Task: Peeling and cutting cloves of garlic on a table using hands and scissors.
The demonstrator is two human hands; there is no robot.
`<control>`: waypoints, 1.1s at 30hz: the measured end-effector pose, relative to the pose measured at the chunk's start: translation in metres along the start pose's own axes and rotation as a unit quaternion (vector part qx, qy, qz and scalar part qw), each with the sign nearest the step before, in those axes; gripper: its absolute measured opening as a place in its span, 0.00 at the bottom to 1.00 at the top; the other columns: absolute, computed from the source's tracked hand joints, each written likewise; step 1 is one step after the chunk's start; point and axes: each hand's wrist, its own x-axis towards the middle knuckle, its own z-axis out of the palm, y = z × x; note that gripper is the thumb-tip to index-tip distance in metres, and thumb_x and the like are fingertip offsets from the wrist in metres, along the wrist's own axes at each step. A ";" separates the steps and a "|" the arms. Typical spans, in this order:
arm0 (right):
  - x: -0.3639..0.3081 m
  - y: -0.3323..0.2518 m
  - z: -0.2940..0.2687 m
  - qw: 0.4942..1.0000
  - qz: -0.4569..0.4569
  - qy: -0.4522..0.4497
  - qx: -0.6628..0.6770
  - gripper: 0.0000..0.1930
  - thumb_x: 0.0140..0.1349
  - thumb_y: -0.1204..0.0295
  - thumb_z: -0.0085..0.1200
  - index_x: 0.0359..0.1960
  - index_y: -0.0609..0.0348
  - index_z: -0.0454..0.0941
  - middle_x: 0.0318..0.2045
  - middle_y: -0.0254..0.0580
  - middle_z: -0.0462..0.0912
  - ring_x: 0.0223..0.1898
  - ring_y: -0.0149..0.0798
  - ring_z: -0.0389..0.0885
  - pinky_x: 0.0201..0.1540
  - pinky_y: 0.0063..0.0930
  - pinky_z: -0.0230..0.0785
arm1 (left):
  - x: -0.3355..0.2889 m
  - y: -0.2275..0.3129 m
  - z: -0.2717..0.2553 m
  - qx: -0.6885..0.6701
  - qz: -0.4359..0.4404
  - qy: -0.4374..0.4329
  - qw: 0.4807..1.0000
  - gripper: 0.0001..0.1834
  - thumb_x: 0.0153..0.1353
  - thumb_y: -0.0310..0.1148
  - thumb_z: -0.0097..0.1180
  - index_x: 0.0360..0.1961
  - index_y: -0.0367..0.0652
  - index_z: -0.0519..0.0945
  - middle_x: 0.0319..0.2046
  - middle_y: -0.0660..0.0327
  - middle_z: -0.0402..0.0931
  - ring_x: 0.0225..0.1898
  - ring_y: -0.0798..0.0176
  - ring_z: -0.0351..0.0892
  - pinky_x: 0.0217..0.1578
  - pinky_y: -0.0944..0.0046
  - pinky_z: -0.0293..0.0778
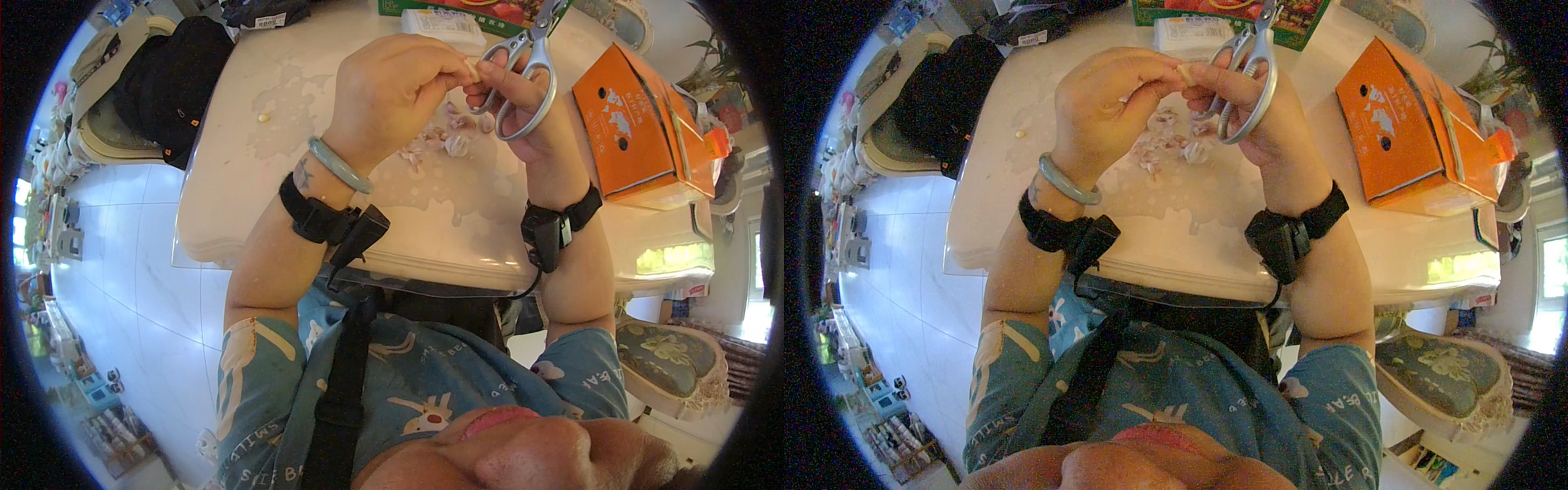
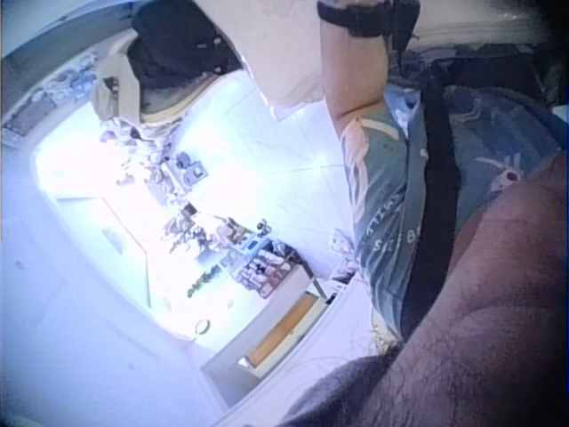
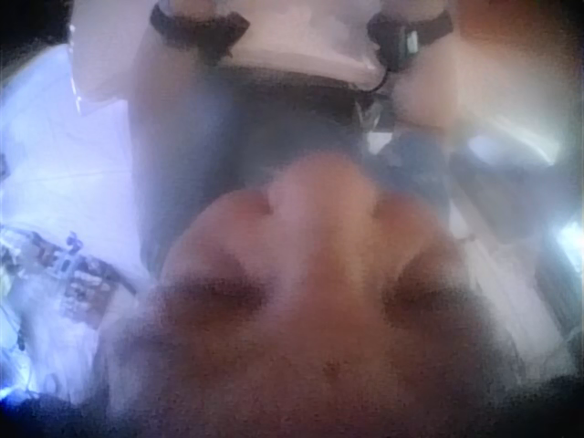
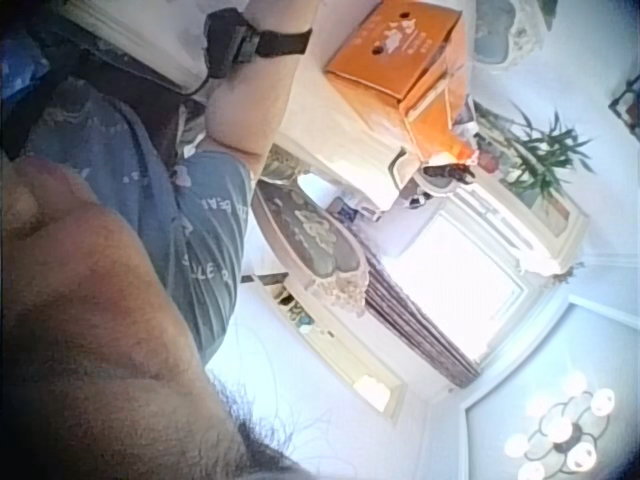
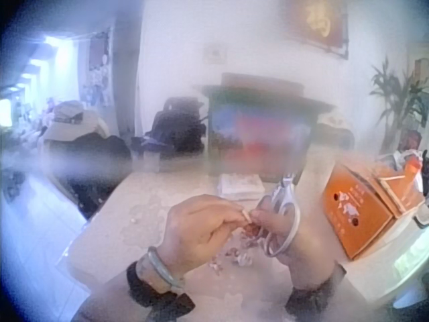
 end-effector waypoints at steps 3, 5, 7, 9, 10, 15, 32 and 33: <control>0.001 0.001 0.001 1.000 -0.001 0.005 -0.003 0.10 0.51 0.70 0.64 0.27 0.60 0.75 0.22 0.39 0.80 0.23 0.31 0.79 0.27 0.21 0.72 | 0.001 0.004 0.000 0.000 -0.052 0.017 0.999 0.08 0.46 0.22 0.63 0.29 0.40 0.81 0.30 0.58 0.80 0.31 0.59 0.80 0.32 0.65 0.74; 0.000 0.001 0.001 1.000 -0.002 0.005 -0.005 0.10 0.51 0.70 0.64 0.27 0.60 0.74 0.23 0.39 0.80 0.23 0.31 0.79 0.27 0.21 0.72 | 0.000 -0.002 0.000 0.002 -0.009 0.000 1.000 0.07 0.46 0.23 0.64 0.30 0.40 0.81 0.30 0.58 0.80 0.31 0.59 0.79 0.31 0.66 0.74; 0.000 0.002 0.000 1.000 0.001 0.005 -0.003 0.10 0.52 0.70 0.63 0.27 0.59 0.74 0.23 0.39 0.80 0.24 0.31 0.79 0.28 0.21 0.73 | 0.001 -0.002 -0.001 0.002 -0.005 -0.004 1.000 0.07 0.47 0.23 0.64 0.30 0.39 0.81 0.30 0.58 0.80 0.31 0.59 0.79 0.31 0.67 0.74; -0.001 0.001 -0.002 1.000 -0.001 -0.007 -0.001 0.10 0.52 0.70 0.63 0.28 0.59 0.73 0.24 0.39 0.80 0.24 0.31 0.80 0.28 0.21 0.73 | 0.001 -0.001 -0.001 0.003 0.000 -0.008 1.000 0.07 0.47 0.23 0.64 0.30 0.39 0.81 0.29 0.58 0.79 0.31 0.60 0.79 0.31 0.67 0.73; -0.001 0.001 -0.003 1.000 -0.002 -0.019 0.000 0.10 0.52 0.70 0.63 0.28 0.59 0.73 0.24 0.40 0.80 0.25 0.32 0.80 0.29 0.21 0.73 | 0.000 0.002 -0.002 -0.006 -0.028 -0.011 1.000 0.07 0.47 0.23 0.64 0.30 0.39 0.80 0.28 0.59 0.79 0.30 0.61 0.79 0.31 0.68 0.73; -0.003 -0.002 0.002 1.000 -0.009 -0.022 -0.005 0.10 0.53 0.71 0.62 0.30 0.60 0.72 0.26 0.41 0.80 0.25 0.33 0.81 0.30 0.22 0.75 | -0.001 0.005 0.000 -0.044 -0.081 0.000 0.996 0.08 0.48 0.23 0.63 0.32 0.40 0.80 0.27 0.59 0.78 0.29 0.63 0.78 0.30 0.69 0.72; 0.000 0.002 -0.007 0.998 -0.033 -0.037 0.029 0.11 0.54 0.73 0.59 0.36 0.61 0.71 0.31 0.43 0.81 0.29 0.35 0.81 0.33 0.25 0.76 | 0.002 0.000 0.000 -0.005 0.001 -0.006 1.000 0.08 0.46 0.22 0.64 0.30 0.41 0.79 0.30 0.59 0.79 0.32 0.58 0.78 0.33 0.65 0.73; -0.001 0.002 -0.007 0.999 -0.033 -0.032 0.029 0.11 0.54 0.74 0.59 0.36 0.61 0.71 0.31 0.43 0.81 0.30 0.35 0.82 0.34 0.25 0.77 | 0.002 -0.001 0.000 -0.005 0.001 -0.005 1.000 0.08 0.46 0.22 0.64 0.30 0.41 0.79 0.30 0.59 0.79 0.32 0.58 0.78 0.33 0.65 0.73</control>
